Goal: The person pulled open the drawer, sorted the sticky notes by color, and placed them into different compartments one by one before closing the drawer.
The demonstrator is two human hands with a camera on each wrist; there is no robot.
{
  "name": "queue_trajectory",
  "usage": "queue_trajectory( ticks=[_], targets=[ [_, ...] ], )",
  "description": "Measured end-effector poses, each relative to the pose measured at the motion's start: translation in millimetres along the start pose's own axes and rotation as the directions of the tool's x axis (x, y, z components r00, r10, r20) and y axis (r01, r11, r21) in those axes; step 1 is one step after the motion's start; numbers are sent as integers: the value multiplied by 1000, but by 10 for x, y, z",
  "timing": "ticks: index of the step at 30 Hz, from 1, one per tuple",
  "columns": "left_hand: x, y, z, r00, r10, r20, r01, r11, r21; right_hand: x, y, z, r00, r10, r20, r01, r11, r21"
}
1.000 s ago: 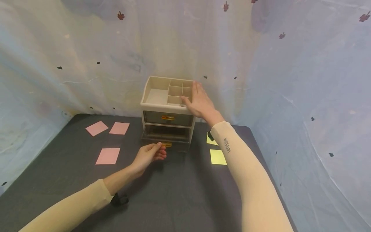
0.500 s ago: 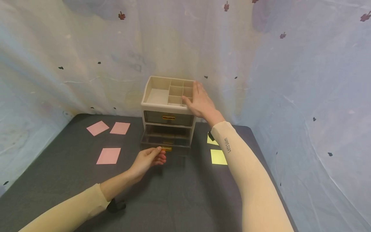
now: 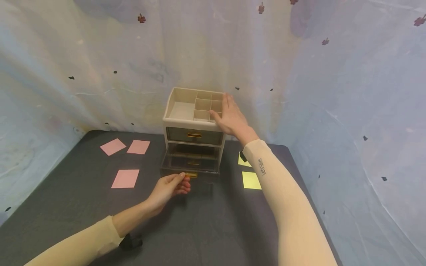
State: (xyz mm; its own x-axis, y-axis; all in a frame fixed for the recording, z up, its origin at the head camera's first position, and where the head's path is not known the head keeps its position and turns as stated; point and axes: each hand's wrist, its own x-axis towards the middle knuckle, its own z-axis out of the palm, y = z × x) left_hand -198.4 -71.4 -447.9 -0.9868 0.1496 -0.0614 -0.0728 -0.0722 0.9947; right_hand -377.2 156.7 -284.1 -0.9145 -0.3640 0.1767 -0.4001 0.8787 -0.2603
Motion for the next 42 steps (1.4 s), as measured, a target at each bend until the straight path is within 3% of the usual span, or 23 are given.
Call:
queue_trajectory(
  ticks=[22,42],
  targets=[
    [-69,-89,10,1000,-22,3,22,999,-43,29,24,20,1000,-3,-9,3,1000,0],
    [-88,-65,-47,999,-33,35,33,999,-14,41,-5,43,1000,0,-10,1,1000,13]
  ],
)
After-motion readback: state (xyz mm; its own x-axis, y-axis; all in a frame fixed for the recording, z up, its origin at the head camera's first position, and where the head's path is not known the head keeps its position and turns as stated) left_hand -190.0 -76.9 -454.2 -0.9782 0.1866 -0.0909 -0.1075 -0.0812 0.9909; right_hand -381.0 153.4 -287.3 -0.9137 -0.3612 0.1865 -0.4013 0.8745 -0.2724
